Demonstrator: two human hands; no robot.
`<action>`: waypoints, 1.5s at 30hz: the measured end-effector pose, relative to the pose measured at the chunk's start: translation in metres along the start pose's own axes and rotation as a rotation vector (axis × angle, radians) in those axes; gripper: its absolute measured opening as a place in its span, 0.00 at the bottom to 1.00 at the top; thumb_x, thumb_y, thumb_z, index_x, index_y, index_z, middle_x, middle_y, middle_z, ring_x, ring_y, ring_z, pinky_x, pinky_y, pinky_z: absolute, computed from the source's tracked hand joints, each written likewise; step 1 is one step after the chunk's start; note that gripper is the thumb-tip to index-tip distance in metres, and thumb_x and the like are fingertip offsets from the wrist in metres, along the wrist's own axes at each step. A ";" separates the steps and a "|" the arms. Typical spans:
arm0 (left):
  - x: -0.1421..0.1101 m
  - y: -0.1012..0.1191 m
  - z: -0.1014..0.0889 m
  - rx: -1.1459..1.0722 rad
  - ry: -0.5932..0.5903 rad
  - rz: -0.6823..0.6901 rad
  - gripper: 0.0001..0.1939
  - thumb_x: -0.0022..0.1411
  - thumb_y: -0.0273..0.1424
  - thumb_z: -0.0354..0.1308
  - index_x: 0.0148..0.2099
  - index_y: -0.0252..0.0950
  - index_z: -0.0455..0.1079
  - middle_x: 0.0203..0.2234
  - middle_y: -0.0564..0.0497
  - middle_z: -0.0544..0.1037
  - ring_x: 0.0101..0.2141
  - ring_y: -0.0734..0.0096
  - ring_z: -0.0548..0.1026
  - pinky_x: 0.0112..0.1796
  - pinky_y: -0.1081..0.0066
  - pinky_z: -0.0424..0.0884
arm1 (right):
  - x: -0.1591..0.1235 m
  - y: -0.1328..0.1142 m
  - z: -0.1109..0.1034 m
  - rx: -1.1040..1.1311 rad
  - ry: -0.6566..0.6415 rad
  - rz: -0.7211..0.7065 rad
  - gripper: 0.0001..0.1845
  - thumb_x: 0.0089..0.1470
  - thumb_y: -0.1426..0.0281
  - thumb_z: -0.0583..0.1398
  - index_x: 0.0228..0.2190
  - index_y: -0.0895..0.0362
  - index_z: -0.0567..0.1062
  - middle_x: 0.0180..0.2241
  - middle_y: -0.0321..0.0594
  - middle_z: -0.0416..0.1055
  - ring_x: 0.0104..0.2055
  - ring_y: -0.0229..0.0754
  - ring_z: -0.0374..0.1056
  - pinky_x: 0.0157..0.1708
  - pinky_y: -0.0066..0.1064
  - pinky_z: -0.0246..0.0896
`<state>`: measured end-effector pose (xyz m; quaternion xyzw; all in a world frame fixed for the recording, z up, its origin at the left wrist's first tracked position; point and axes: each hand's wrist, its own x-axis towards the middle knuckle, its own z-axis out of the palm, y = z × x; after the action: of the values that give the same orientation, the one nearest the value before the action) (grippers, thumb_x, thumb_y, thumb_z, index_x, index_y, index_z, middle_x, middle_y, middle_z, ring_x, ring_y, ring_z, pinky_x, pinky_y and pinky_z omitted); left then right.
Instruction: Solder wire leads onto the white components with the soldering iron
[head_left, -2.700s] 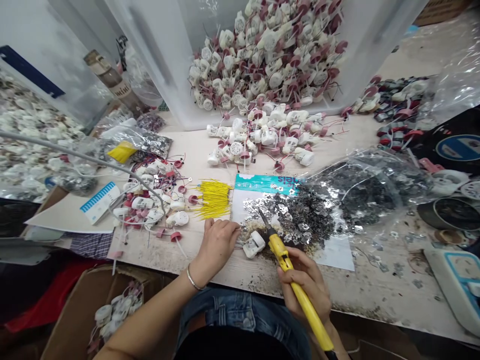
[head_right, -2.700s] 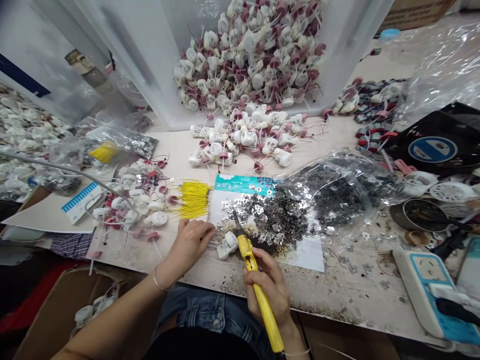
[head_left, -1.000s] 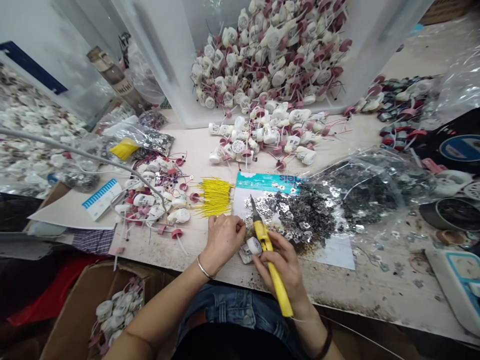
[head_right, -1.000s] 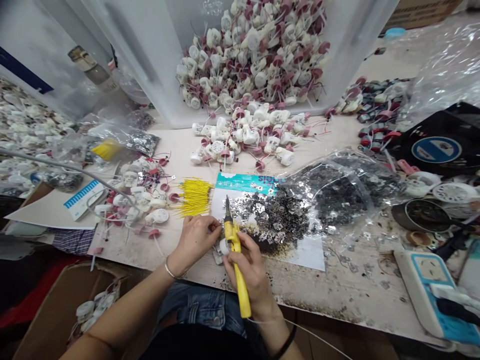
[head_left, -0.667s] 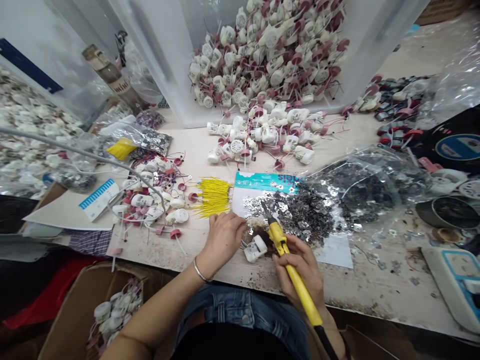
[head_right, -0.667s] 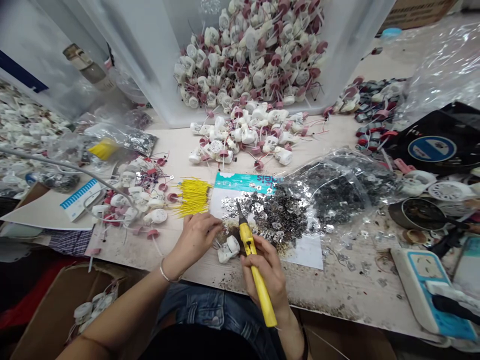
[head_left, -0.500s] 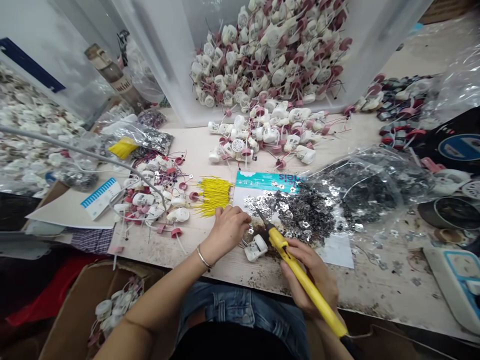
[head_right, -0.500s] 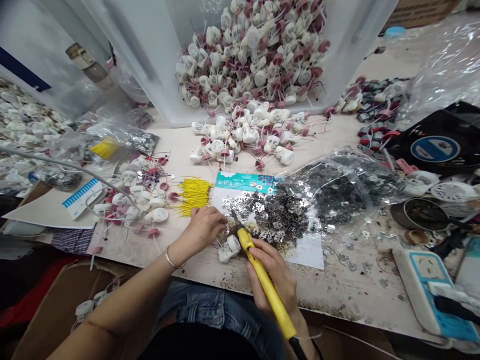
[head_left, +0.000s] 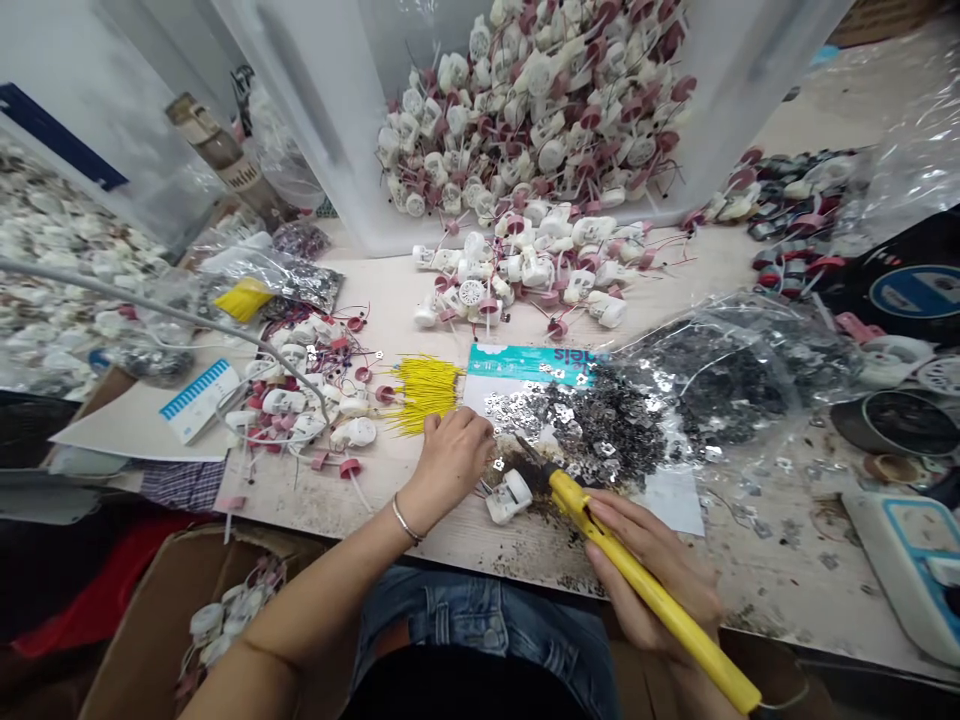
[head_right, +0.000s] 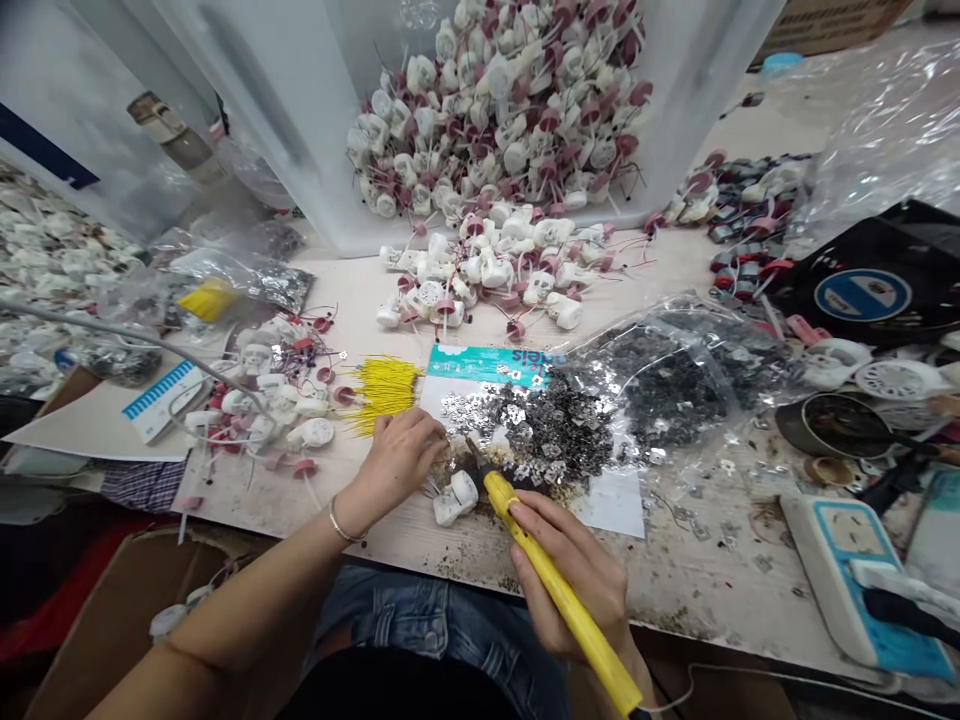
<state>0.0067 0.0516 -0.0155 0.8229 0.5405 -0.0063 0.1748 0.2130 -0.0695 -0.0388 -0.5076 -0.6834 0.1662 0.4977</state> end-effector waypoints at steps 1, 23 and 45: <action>0.000 -0.004 -0.001 0.000 0.043 -0.022 0.07 0.66 0.30 0.54 0.43 0.37 0.72 0.40 0.48 0.76 0.42 0.63 0.71 0.43 0.62 0.57 | -0.002 0.000 0.002 -0.001 0.030 0.013 0.27 0.49 0.82 0.61 0.52 0.59 0.70 0.47 0.46 0.72 0.48 0.45 0.71 0.46 0.36 0.72; 0.002 -0.028 -0.008 -0.215 -0.002 0.070 0.05 0.62 0.27 0.58 0.36 0.38 0.75 0.32 0.52 0.80 0.37 0.66 0.74 0.46 0.61 0.56 | -0.028 -0.006 0.006 0.007 0.141 0.112 0.33 0.50 0.80 0.60 0.58 0.55 0.63 0.53 0.45 0.69 0.51 0.49 0.70 0.44 0.40 0.74; 0.021 0.026 -0.002 -0.073 -0.203 0.131 0.11 0.57 0.25 0.55 0.24 0.35 0.74 0.23 0.48 0.78 0.31 0.62 0.74 0.42 0.58 0.55 | -0.042 -0.014 -0.009 -0.166 -0.076 -0.062 0.28 0.50 0.82 0.58 0.54 0.59 0.69 0.51 0.48 0.71 0.50 0.48 0.72 0.45 0.37 0.74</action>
<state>0.0379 0.0618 -0.0101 0.8447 0.4650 -0.0586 0.2586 0.2134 -0.1138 -0.0460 -0.5191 -0.7285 0.1129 0.4325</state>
